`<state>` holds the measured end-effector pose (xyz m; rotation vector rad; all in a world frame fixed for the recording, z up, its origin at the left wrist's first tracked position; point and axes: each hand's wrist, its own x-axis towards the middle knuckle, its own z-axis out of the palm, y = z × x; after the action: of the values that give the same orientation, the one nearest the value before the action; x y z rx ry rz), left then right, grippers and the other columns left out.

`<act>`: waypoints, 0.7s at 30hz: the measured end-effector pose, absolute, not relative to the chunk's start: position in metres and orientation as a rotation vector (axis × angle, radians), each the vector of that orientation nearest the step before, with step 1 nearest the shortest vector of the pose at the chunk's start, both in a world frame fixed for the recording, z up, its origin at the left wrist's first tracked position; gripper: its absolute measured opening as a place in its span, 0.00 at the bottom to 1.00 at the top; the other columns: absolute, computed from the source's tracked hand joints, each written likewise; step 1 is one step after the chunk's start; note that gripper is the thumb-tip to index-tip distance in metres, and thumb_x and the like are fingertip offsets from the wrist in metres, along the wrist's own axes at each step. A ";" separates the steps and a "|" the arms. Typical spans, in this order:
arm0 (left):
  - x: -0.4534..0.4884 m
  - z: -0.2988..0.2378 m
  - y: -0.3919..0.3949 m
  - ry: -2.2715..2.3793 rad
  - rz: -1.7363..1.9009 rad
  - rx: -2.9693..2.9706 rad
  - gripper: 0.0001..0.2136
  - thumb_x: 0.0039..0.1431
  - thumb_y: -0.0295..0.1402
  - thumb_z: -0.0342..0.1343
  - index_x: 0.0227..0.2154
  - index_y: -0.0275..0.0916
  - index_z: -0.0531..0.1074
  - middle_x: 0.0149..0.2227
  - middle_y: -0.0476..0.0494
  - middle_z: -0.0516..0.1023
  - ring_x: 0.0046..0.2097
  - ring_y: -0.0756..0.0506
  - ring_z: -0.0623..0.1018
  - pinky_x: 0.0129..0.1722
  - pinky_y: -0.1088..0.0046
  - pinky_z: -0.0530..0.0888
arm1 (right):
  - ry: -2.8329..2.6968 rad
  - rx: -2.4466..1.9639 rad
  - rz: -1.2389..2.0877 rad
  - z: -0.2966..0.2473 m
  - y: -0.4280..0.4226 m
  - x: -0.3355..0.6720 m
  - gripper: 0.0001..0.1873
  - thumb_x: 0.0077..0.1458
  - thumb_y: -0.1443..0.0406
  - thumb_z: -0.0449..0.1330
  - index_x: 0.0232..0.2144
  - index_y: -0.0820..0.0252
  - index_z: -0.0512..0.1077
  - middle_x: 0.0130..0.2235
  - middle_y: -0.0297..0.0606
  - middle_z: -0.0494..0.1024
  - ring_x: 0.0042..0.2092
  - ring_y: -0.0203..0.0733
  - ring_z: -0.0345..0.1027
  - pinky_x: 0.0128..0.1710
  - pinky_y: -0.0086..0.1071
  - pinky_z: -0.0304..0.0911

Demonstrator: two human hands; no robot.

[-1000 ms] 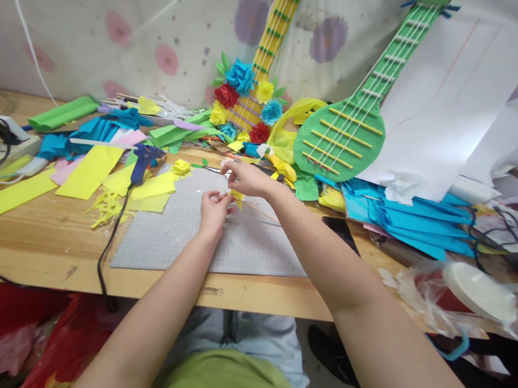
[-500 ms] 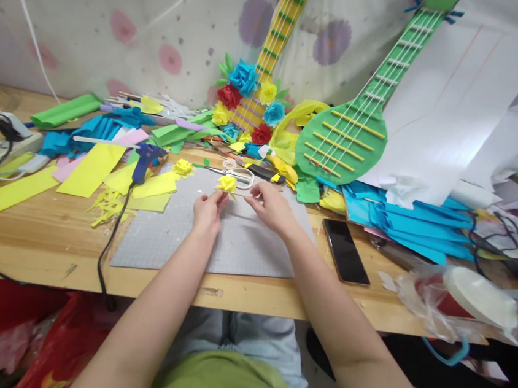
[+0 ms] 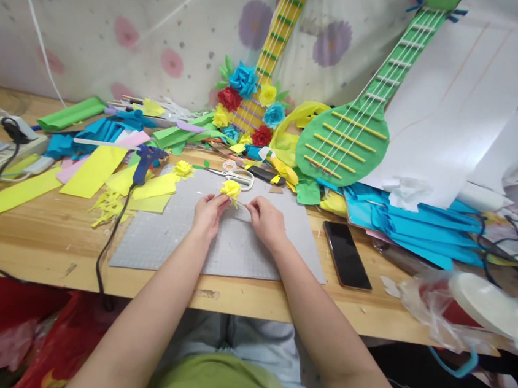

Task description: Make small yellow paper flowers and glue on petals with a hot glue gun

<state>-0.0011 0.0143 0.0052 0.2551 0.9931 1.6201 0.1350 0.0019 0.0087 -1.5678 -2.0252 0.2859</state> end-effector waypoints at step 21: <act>0.001 0.010 0.015 1.045 1.707 0.269 0.19 0.40 0.15 0.56 0.26 0.39 0.51 0.22 0.54 0.68 0.27 0.53 0.75 0.36 0.74 0.74 | -1.946 -1.467 0.405 -0.005 -0.002 0.133 0.07 0.55 0.60 0.52 0.30 0.56 0.66 0.33 0.33 0.73 0.32 0.35 0.64 0.32 0.28 0.53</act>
<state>0.0010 0.0147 0.0098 0.2686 1.0449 1.7066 0.1326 -0.0018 -0.0050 -1.4670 -1.9465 0.4046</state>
